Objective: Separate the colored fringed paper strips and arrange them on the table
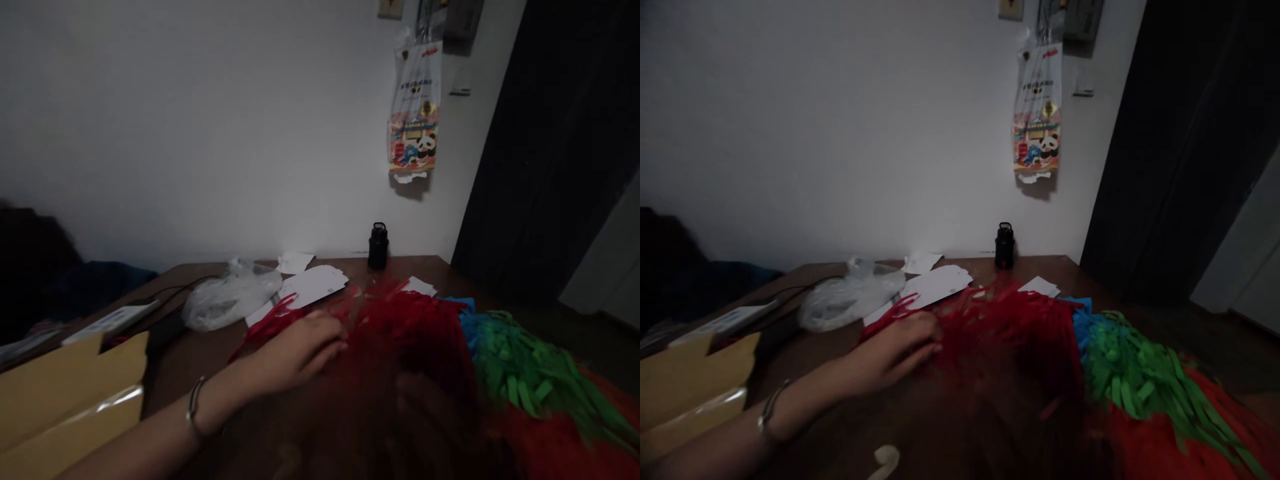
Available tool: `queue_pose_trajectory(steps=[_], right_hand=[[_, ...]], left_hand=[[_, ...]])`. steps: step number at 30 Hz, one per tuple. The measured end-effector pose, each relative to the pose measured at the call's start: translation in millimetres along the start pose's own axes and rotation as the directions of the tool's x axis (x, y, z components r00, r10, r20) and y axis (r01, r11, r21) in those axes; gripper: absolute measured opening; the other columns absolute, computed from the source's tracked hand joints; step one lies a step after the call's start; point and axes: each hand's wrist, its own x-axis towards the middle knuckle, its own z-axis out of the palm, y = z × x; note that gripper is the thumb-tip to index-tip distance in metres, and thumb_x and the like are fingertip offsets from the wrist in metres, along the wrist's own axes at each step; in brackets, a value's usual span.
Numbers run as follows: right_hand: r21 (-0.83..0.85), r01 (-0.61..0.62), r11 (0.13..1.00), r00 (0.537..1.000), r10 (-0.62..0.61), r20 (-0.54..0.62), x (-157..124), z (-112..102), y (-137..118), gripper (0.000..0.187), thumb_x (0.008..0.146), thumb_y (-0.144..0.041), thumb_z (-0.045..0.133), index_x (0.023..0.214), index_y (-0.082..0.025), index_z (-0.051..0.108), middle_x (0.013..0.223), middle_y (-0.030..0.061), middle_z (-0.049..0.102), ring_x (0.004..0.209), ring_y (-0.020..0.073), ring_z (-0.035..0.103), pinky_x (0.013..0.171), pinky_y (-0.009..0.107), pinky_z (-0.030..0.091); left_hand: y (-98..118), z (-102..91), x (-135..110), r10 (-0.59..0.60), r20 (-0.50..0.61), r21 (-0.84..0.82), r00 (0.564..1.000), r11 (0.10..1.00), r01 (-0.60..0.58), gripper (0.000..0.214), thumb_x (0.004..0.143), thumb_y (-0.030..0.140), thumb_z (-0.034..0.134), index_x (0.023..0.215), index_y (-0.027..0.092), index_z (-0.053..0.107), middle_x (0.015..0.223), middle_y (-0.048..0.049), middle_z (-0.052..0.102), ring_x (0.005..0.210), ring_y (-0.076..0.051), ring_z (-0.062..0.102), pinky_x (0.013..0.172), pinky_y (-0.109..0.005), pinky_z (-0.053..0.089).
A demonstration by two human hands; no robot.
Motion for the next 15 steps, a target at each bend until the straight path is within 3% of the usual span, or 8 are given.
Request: queue_pose_trajectory(steps=[2,4,6,9,12,15], right_hand=[[0.011,0.001,1.0,0.999,-0.001,0.039,19.0,2.3,-2.0,0.029,0.092,-0.033,0.059,0.119,-0.023,0.058,0.129,0.0074,0.056,0.115,0.0253,0.055,0.098,0.048,0.046],[0.045,0.043,0.998,0.993,-0.048,0.111,37.9,9.5,-5.1,0.02,0.09,-0.025,0.059,0.11,-0.023,0.062,0.116,0.0042,0.062,0.11,0.0228,0.058,0.106,0.052,0.038],[0.092,0.101,0.991,0.978,-0.116,0.175,52.2,17.1,-11.8,0.011,0.088,-0.017,0.056,0.093,-0.024,0.064,0.096,-0.0005,0.066,0.096,0.0175,0.062,0.112,0.05,0.032],[0.135,0.164,0.977,0.953,-0.192,0.233,61.7,21.5,-28.1,0.016,0.085,-0.01,0.053,0.079,-0.022,0.06,0.085,-0.0019,0.064,0.086,0.0143,0.062,0.114,0.049,0.028],[0.148,0.214,0.966,0.938,-0.245,0.244,62.0,15.5,-42.3,0.013,0.08,-0.008,0.054,0.08,-0.02,0.058,0.098,0.0033,0.065,0.098,0.0173,0.06,0.114,0.05,0.027],[0.141,0.259,0.955,0.924,-0.288,0.251,61.4,6.3,-47.1,0.029,0.081,-0.011,0.056,0.11,-0.016,0.056,0.13,0.0119,0.055,0.128,0.0244,0.044,0.114,0.054,0.025]], left_hand=[[15.7,7.9,-33.4,0.115,0.078,0.169,0.99,0.978,-0.127,0.02,0.093,0.012,0.042,0.085,0.02,0.059,0.08,-0.0025,0.063,0.076,-0.017,0.054,0.088,-0.034,0.044],[23.1,18.1,-61.1,0.164,0.08,0.222,0.983,0.959,-0.178,0.021,0.092,0.009,0.04,0.085,0.02,0.057,0.078,-0.0017,0.062,0.075,-0.017,0.054,0.096,-0.038,0.041],[23.7,29.9,-83.7,0.094,0.001,0.157,0.996,0.983,-0.093,0.013,0.091,0.011,0.047,0.089,0.02,0.056,0.083,-0.0022,0.063,0.079,-0.018,0.056,0.094,-0.036,0.043],[18.6,48.2,-106.6,-0.155,-0.142,-0.029,0.978,0.988,0.152,0.013,0.085,0.019,0.061,0.098,0.021,0.056,0.092,-0.0034,0.064,0.085,-0.018,0.057,0.076,-0.028,0.047],[15.0,60.1,-115.5,-0.227,-0.142,-0.097,0.963,0.972,0.215,0.006,0.083,0.017,0.057,0.087,0.02,0.06,0.084,-0.0028,0.066,0.078,-0.019,0.058,0.073,-0.029,0.045],[17.6,60.8,-117.2,-0.158,-0.08,-0.062,0.984,0.986,0.153,0.018,0.08,0.009,0.05,0.086,0.02,0.062,0.086,-0.0037,0.069,0.082,-0.02,0.06,0.081,-0.033,0.043]])
